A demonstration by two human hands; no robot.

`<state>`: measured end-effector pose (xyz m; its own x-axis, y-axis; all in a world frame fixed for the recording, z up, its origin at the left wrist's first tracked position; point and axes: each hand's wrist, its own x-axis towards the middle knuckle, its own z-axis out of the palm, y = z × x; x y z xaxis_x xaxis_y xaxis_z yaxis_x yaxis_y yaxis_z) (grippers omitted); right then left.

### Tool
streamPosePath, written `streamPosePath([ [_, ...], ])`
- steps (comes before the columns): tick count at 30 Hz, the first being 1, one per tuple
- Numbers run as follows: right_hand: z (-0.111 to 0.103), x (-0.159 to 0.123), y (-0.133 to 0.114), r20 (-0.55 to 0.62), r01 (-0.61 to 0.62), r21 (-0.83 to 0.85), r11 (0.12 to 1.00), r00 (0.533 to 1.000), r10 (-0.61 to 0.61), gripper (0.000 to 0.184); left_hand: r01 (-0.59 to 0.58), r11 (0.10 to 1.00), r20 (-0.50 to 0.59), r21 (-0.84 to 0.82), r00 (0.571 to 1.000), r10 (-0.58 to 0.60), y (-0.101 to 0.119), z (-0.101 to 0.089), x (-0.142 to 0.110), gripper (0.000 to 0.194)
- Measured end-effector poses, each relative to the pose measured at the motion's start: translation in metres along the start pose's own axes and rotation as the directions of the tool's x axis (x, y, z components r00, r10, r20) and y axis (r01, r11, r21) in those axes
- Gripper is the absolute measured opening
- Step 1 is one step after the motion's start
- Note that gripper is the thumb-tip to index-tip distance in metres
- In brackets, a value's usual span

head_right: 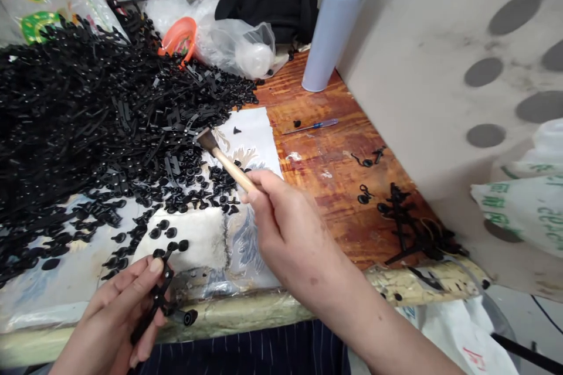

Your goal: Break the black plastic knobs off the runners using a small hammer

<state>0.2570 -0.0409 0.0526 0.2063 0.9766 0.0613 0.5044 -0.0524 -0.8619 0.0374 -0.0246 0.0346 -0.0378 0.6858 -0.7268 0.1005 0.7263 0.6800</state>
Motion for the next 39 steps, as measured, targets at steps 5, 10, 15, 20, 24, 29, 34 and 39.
streamPosePath([
  [5,0.003,-0.007,0.008,-0.018,0.022,0.014,1.000,1.000,-0.022,0.013,-0.026,0.998,-0.029,-0.064,0.999,0.025,0.001,0.004,-0.002,0.037],
  [10,0.003,-0.010,0.009,-0.034,0.071,0.019,0.997,0.997,-0.071,0.018,-0.025,0.999,-0.056,-0.044,0.998,0.023,0.004,0.007,-0.004,0.036],
  [15,0.004,-0.012,0.008,-0.033,0.074,-0.021,0.997,0.997,-0.075,0.021,-0.034,0.999,-0.093,-0.017,0.995,0.032,0.002,0.008,-0.004,0.035],
  [20,0.003,-0.011,0.008,-0.010,0.065,-0.032,0.997,0.998,-0.066,0.016,-0.066,0.996,-0.081,0.057,0.994,0.071,-0.001,0.008,-0.006,0.032],
  [24,0.006,-0.012,0.006,0.007,0.059,-0.027,0.998,0.998,-0.059,0.016,-0.077,0.994,-0.090,0.075,0.992,0.084,-0.002,0.006,-0.005,0.034],
  [29,0.009,-0.014,0.005,0.017,0.081,-0.031,0.996,0.997,-0.081,0.026,-0.045,0.998,-0.047,0.047,0.998,0.047,-0.005,-0.002,0.001,0.036],
  [34,0.011,-0.016,0.006,0.010,0.099,-0.052,0.994,0.995,-0.098,0.034,-0.046,0.998,-0.012,0.035,0.999,0.046,-0.004,-0.005,0.002,0.036],
  [39,0.011,-0.016,0.007,0.001,0.116,-0.059,0.991,0.993,-0.116,0.037,-0.051,0.997,-0.030,0.063,0.998,0.053,-0.004,-0.001,0.002,0.034],
])
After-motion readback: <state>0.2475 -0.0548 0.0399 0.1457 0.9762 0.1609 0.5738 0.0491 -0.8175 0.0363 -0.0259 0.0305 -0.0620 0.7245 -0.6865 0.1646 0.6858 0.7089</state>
